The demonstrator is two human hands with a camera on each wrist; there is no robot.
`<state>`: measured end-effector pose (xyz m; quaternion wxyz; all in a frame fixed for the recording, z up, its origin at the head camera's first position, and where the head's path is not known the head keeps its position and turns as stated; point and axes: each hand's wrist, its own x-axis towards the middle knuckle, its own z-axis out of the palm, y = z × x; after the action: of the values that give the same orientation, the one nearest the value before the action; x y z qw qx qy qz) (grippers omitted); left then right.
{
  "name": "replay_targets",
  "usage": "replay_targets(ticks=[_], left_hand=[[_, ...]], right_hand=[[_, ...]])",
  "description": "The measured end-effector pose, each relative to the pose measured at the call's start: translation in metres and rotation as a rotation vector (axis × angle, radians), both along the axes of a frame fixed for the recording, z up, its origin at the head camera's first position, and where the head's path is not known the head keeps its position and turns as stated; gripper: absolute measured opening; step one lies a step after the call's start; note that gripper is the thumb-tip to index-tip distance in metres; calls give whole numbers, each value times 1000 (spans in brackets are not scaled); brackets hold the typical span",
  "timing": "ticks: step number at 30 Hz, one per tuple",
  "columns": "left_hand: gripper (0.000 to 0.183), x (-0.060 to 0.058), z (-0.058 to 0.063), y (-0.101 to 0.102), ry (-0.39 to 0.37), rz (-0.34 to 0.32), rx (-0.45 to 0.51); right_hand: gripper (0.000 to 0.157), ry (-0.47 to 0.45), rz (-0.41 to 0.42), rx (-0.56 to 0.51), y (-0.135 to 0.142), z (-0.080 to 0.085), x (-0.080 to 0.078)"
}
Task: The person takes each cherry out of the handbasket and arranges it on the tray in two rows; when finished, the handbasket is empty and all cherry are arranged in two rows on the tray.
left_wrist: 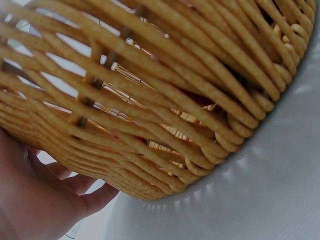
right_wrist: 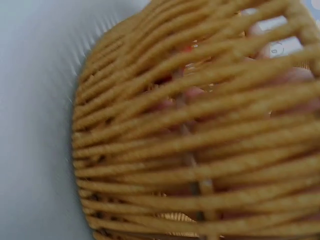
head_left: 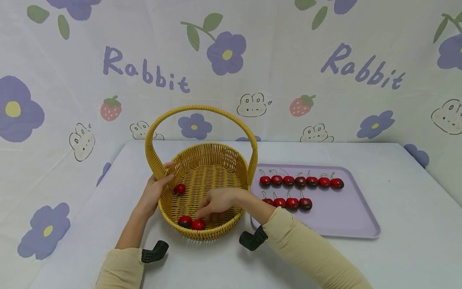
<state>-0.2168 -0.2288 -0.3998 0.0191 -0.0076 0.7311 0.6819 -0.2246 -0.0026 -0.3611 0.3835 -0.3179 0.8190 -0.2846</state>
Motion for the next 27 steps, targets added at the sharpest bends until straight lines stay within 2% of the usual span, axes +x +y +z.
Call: replay_targets(ticks=[6,14,27], left_hand=[[45,0,0,0,-1,1,-4],[45,1,1,0,0,0,1],[45,3,5,2,-13,3,12]], right_hand=[[11,14,50,-53,-4,-3,7],[15,75,68,-63,-5,-4,11],[17,-8,22,-100,-3,-5,12]])
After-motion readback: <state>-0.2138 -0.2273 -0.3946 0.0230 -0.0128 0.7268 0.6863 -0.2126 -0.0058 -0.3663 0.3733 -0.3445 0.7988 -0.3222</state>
